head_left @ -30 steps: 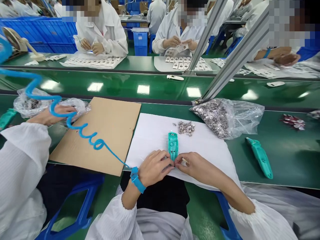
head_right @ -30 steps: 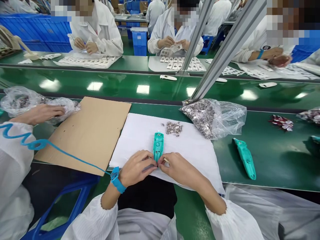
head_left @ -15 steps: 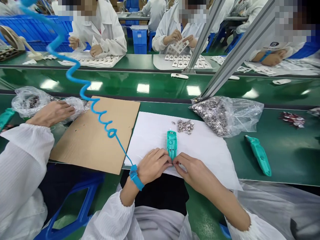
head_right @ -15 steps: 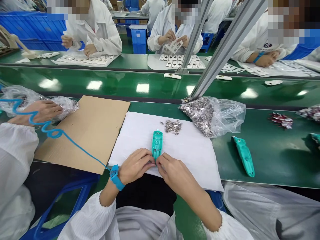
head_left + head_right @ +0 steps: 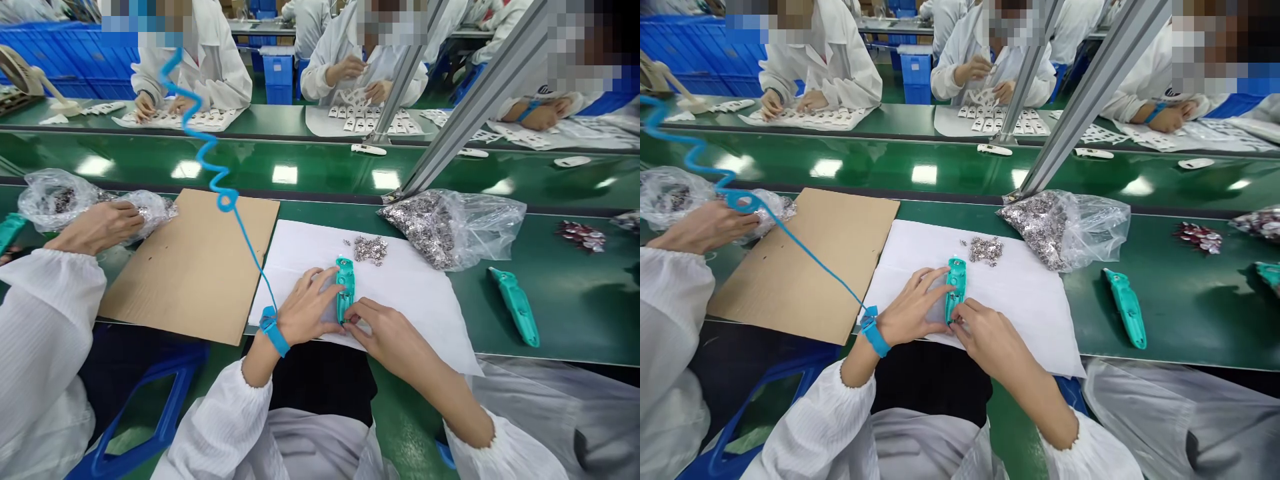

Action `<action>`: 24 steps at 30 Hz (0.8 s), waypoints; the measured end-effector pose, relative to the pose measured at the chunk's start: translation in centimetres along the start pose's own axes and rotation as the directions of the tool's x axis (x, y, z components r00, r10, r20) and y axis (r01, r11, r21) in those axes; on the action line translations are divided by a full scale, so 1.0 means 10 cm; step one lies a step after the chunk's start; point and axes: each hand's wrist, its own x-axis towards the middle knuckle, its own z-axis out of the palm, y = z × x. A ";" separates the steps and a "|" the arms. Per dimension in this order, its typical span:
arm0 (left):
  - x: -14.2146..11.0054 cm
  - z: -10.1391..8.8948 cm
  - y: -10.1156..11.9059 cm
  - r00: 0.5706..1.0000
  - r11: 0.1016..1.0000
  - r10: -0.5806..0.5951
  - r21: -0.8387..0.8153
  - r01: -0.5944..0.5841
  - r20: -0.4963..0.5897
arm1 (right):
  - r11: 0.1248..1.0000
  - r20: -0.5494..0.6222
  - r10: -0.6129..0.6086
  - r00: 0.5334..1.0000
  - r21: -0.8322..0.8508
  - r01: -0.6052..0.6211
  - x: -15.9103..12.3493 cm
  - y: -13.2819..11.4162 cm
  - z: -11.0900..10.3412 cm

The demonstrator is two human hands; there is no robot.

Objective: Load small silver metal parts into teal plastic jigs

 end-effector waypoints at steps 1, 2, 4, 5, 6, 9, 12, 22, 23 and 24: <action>0.01 0.01 -0.02 1.000 1.000 0.004 0.000 -0.004 -0.008 | 0.998 -0.029 0.023 0.999 0.054 -0.022 0.00 -0.01 -0.03; 0.02 0.01 -0.03 1.000 1.000 0.005 0.001 -0.005 -0.014 | 0.991 -0.069 0.052 0.996 0.125 -0.043 0.00 -0.01 -0.06; 0.04 0.02 -0.05 1.000 1.000 0.000 0.005 0.000 -0.013 | 0.932 -0.181 0.131 0.975 0.356 -0.060 0.01 -0.02 -0.11; 0.06 0.02 -0.05 1.000 1.000 -0.003 0.008 0.003 -0.009 | 0.860 -0.242 0.180 0.954 0.510 -0.033 0.03 -0.03 -0.13; 0.07 0.03 -0.05 1.000 1.000 -0.004 0.011 0.004 -0.003 | 0.751 -0.295 0.231 0.927 0.660 0.023 0.07 -0.05 -0.15; 0.12 0.06 -0.04 1.000 1.000 0.010 0.020 -0.010 0.000 | 0.394 -0.372 0.353 0.858 0.891 0.225 0.21 -0.10 -0.19; 0.14 0.11 -0.06 0.999 0.999 0.040 0.002 -0.040 -0.004 | 0.252 -0.379 0.384 0.842 0.920 0.299 0.38 -0.16 -0.20; 0.11 0.16 -0.12 0.989 0.994 0.113 0.005 -0.113 -0.094 | 0.305 -0.405 0.322 0.856 0.900 0.311 0.57 -0.18 -0.05; 0.11 0.16 -0.11 0.988 0.993 0.115 0.013 -0.114 -0.106 | 0.298 -0.404 0.323 0.856 0.902 0.314 0.58 -0.17 -0.04; 0.11 0.16 -0.10 0.987 0.993 0.119 0.021 -0.117 -0.112 | 0.291 -0.405 0.328 0.854 0.903 0.316 0.59 -0.17 -0.04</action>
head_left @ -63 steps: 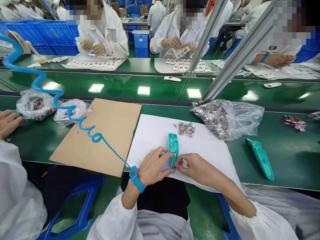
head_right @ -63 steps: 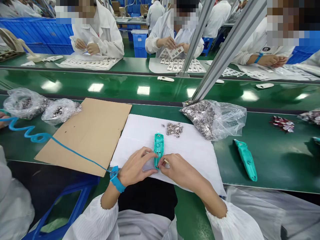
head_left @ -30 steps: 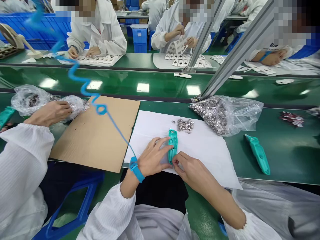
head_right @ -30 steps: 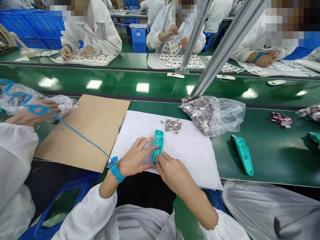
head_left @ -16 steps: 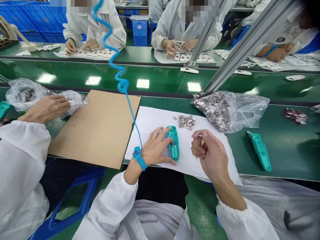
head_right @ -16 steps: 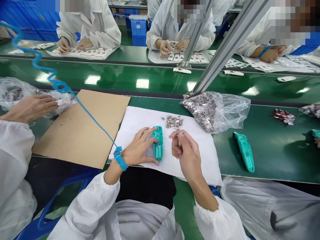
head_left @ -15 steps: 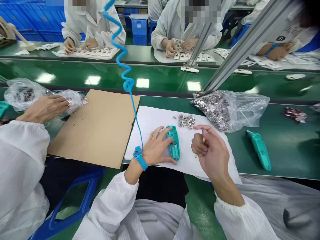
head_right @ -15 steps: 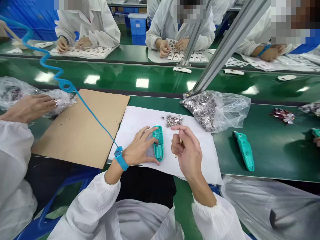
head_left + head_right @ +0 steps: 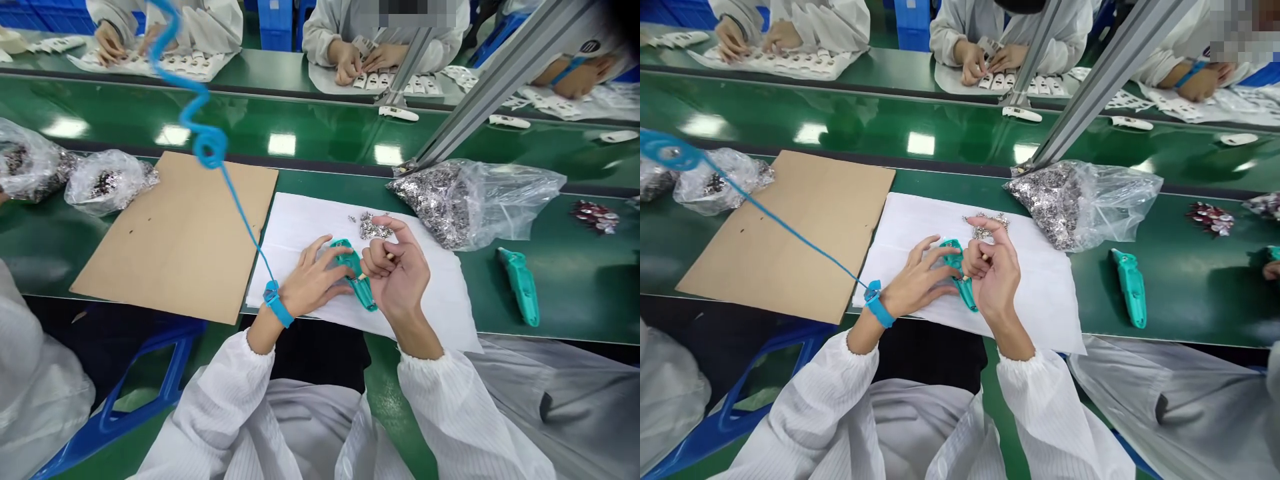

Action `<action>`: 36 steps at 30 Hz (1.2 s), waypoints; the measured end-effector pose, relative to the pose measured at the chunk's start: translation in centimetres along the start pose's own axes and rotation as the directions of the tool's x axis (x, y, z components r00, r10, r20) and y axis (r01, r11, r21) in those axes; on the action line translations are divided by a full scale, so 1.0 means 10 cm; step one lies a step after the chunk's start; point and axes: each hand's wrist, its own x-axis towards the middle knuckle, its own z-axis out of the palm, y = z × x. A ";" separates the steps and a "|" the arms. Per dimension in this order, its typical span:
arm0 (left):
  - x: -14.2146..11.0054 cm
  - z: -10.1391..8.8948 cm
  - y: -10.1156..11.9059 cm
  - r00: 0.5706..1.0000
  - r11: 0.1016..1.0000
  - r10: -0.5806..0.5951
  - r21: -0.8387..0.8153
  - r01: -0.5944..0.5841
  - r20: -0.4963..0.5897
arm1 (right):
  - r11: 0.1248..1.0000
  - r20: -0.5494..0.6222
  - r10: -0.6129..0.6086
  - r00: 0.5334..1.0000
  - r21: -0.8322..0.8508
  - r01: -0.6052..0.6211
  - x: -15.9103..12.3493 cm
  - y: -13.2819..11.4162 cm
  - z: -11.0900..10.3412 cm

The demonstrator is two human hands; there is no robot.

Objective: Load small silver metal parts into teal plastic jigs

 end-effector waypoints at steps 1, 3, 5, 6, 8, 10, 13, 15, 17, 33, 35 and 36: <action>0.00 0.00 0.00 1.000 1.000 0.003 0.007 -0.003 -0.001 | 1.000 -0.008 0.004 1.000 0.002 -0.004 0.01 0.01 0.00; 0.00 0.01 0.00 1.000 1.000 0.005 0.020 -0.006 0.006 | 1.000 -0.029 0.011 1.000 -0.004 -0.011 0.01 0.03 0.00; 0.01 0.02 0.00 1.000 1.000 0.005 0.021 -0.006 0.022 | 1.000 -0.042 0.014 0.999 -0.014 -0.014 0.02 0.05 -0.01; 0.01 0.02 -0.01 1.000 1.000 0.004 0.017 -0.004 0.026 | 1.000 -0.044 0.015 0.999 -0.016 -0.015 0.02 0.05 -0.01; 0.02 0.03 -0.01 1.000 1.000 0.003 0.004 -0.003 0.029 | 1.000 -0.042 0.016 0.999 -0.014 -0.017 0.02 0.07 -0.02; 0.02 0.04 -0.02 1.000 1.000 0.005 -0.006 -0.005 0.029 | 1.000 -0.037 0.018 0.999 -0.001 -0.018 0.02 0.09 -0.03; 0.02 0.04 -0.03 0.999 1.000 0.010 -0.018 -0.009 0.031 | 1.000 -0.031 0.022 0.999 0.009 -0.022 0.02 0.11 -0.04; 0.02 0.04 -0.03 0.999 1.000 0.017 -0.024 -0.016 0.029 | 1.000 -0.029 0.030 0.999 -0.004 -0.030 0.02 0.12 -0.04; 0.02 0.04 -0.04 0.999 0.999 0.031 -0.025 -0.030 0.025 | 0.999 -0.033 0.033 0.999 -0.009 -0.033 0.01 0.14 -0.04; 0.06 0.05 -0.07 0.997 0.996 0.081 0.029 -0.081 0.011 | 0.975 -0.045 -0.151 0.987 -0.171 0.142 -0.08 0.42 0.01; 0.05 0.05 -0.07 0.995 0.995 0.097 0.027 -0.096 -0.004 | 0.978 -0.043 -0.125 0.991 -0.172 0.115 -0.08 0.41 0.01; 0.04 0.05 -0.07 0.995 0.994 0.103 0.023 -0.103 -0.015 | 0.979 -0.035 -0.111 0.993 -0.174 0.103 -0.08 0.39 0.01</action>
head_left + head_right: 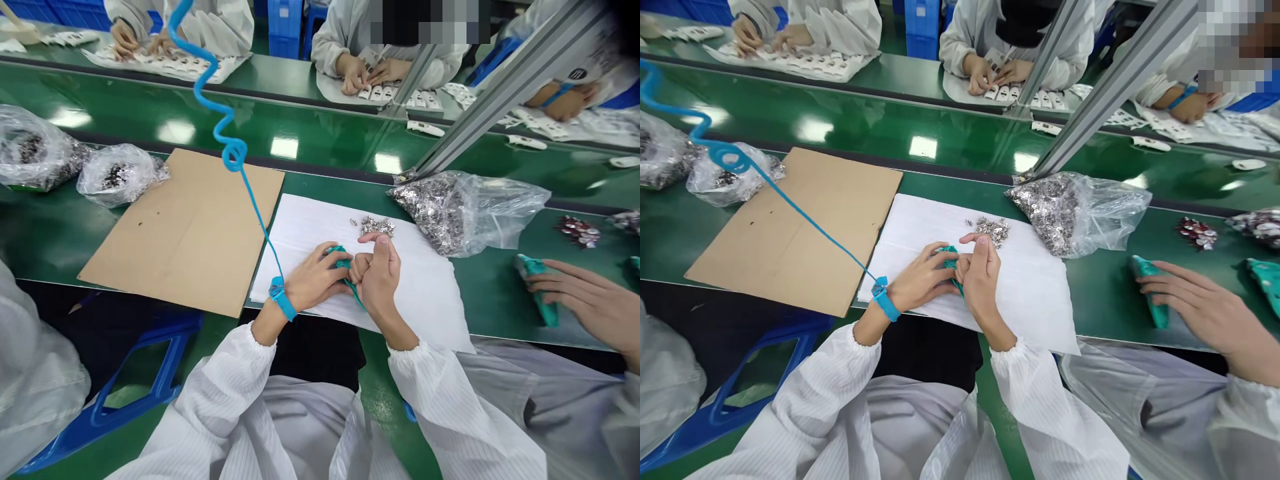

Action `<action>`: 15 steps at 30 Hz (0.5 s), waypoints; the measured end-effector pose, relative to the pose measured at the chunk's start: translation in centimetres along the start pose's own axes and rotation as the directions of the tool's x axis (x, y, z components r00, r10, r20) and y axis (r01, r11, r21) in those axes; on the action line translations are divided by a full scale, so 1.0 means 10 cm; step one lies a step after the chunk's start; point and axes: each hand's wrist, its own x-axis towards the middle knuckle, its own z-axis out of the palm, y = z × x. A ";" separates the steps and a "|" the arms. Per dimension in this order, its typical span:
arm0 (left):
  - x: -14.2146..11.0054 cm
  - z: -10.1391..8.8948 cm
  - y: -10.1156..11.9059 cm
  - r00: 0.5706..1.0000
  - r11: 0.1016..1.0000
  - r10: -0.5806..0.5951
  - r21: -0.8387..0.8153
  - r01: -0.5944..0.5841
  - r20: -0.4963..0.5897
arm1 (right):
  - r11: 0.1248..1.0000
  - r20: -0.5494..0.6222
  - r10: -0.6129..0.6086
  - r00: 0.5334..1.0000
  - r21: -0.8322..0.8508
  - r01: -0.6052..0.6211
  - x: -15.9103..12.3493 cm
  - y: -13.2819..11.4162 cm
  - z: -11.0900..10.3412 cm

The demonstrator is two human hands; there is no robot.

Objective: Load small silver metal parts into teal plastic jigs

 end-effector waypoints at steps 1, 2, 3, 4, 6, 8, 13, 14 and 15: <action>-0.01 0.00 0.00 1.000 1.000 0.004 -0.005 -0.004 -0.011 | 1.000 0.013 0.008 1.000 0.000 -0.008 0.00 -0.03 0.00; -0.02 0.00 0.00 1.000 1.000 0.006 -0.010 -0.007 -0.021 | 1.000 0.022 0.005 1.000 0.003 -0.005 0.01 -0.08 -0.01; -0.03 0.01 0.00 1.000 1.000 0.007 -0.016 -0.007 -0.027 | 1.000 0.019 -0.010 1.000 0.014 0.010 0.01 -0.13 -0.01; -0.04 0.01 0.00 1.000 1.000 0.005 -0.021 -0.006 -0.030 | 0.999 0.002 -0.033 0.999 0.032 0.033 0.02 -0.19 -0.02; -0.05 0.01 0.01 0.999 1.000 0.006 -0.030 -0.007 -0.032 | 0.993 -0.054 -0.085 0.995 0.076 0.089 0.06 -0.31 -0.05; -0.05 0.01 0.01 1.000 0.999 0.008 -0.038 -0.009 -0.030 | 0.986 -0.093 -0.113 0.989 0.109 0.123 0.10 -0.36 -0.09; -0.04 0.00 0.01 1.000 0.999 -0.005 -0.052 0.005 -0.012 | 0.985 -0.119 -0.032 0.992 0.167 0.051 0.18 -0.22 -0.14; -0.03 0.00 0.01 1.000 0.999 -0.009 -0.052 0.008 -0.009 | 0.983 -0.125 -0.015 0.992 0.177 0.037 0.18 -0.19 -0.13; -0.03 0.00 0.01 1.000 0.999 -0.010 -0.052 0.010 -0.007 | 0.982 -0.130 -0.003 0.991 0.184 0.027 0.18 -0.16 -0.13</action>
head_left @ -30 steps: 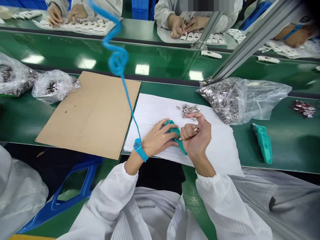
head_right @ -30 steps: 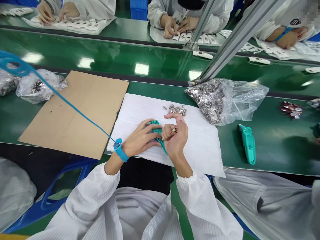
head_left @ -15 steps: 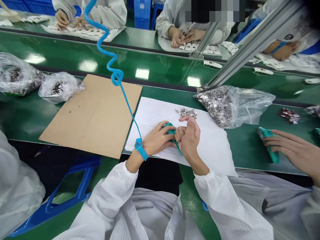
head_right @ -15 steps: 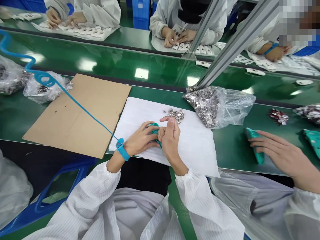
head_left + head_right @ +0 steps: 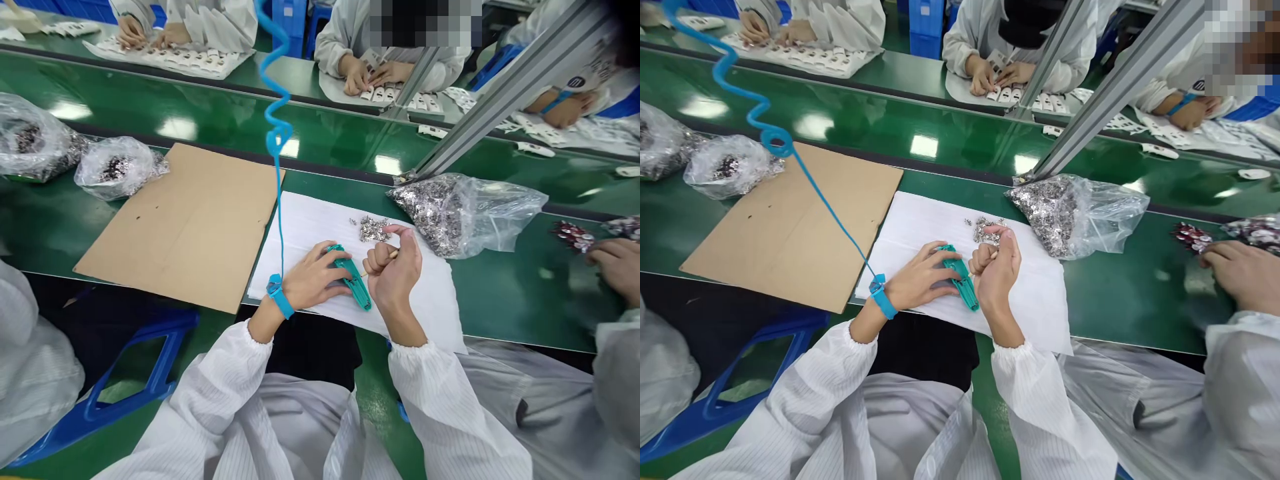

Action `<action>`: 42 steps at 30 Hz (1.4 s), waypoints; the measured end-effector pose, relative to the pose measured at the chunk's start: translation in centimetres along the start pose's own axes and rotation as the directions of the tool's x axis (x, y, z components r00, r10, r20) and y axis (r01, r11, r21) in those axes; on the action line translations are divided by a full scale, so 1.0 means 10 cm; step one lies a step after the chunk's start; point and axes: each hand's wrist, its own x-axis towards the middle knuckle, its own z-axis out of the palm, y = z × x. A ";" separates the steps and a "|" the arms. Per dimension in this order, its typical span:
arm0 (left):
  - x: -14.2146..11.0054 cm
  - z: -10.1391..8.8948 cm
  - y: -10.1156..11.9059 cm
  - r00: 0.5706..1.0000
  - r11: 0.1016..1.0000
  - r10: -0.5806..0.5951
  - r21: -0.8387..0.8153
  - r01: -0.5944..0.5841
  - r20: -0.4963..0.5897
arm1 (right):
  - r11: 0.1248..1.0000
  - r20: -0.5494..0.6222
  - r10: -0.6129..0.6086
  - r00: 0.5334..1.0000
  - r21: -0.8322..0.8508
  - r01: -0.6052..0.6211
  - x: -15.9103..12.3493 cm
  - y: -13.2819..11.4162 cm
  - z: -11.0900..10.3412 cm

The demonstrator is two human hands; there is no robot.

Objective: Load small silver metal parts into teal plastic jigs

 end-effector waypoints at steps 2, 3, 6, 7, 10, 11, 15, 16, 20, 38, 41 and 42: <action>0.00 0.00 0.00 1.000 1.000 0.002 0.003 -0.002 0.005 | 1.000 -0.006 0.012 1.000 0.000 -0.012 -0.01 0.03 0.01; 0.00 0.00 0.00 1.000 1.000 0.003 0.006 -0.003 0.005 | 1.000 -0.005 0.016 1.000 -0.005 -0.016 -0.02 0.03 0.02; 0.00 0.01 0.00 1.000 1.000 0.006 0.013 -0.006 0.001 | 0.999 -0.002 0.022 1.000 -0.024 -0.022 -0.03 0.03 0.03; 0.00 0.01 0.00 1.000 1.000 0.006 0.015 -0.006 -0.001 | 0.999 -0.003 0.021 1.000 -0.028 -0.021 -0.04 0.02 0.03; -0.01 0.01 0.00 1.000 1.000 0.009 0.020 -0.009 -0.006 | 0.999 -0.003 0.018 1.000 -0.032 -0.018 -0.04 0.03 0.02; -0.01 0.01 0.00 1.000 1.000 0.010 0.021 -0.010 -0.009 | 0.999 0.000 0.018 1.000 -0.034 -0.018 -0.04 0.04 0.02; -0.01 0.03 0.00 0.999 0.999 0.022 0.029 -0.022 -0.029 | 0.999 0.011 0.025 1.000 -0.045 -0.024 -0.05 0.09 0.01; -0.01 0.03 0.00 0.999 0.999 0.026 0.033 -0.025 -0.037 | 0.998 0.009 0.023 1.000 -0.052 -0.022 -0.05 0.11 0.00; 0.00 0.06 0.00 0.997 0.998 0.036 0.052 -0.033 -0.061 | 0.993 0.030 -0.017 0.999 -0.116 0.021 -0.05 0.17 -0.02; 0.00 0.03 0.03 0.997 0.998 0.026 0.066 -0.021 -0.075 | 0.995 0.106 -0.041 0.994 -0.092 0.051 0.02 -0.03 -0.03; 0.00 0.02 0.04 0.996 0.998 -0.009 0.065 0.015 -0.090 | 0.990 0.039 -0.094 0.995 -0.098 0.098 0.08 -0.32 -0.15; 0.00 0.02 0.04 0.994 0.997 -0.029 0.069 0.036 -0.101 | 0.980 0.048 -0.085 0.995 -0.178 0.092 0.08 -0.42 -0.22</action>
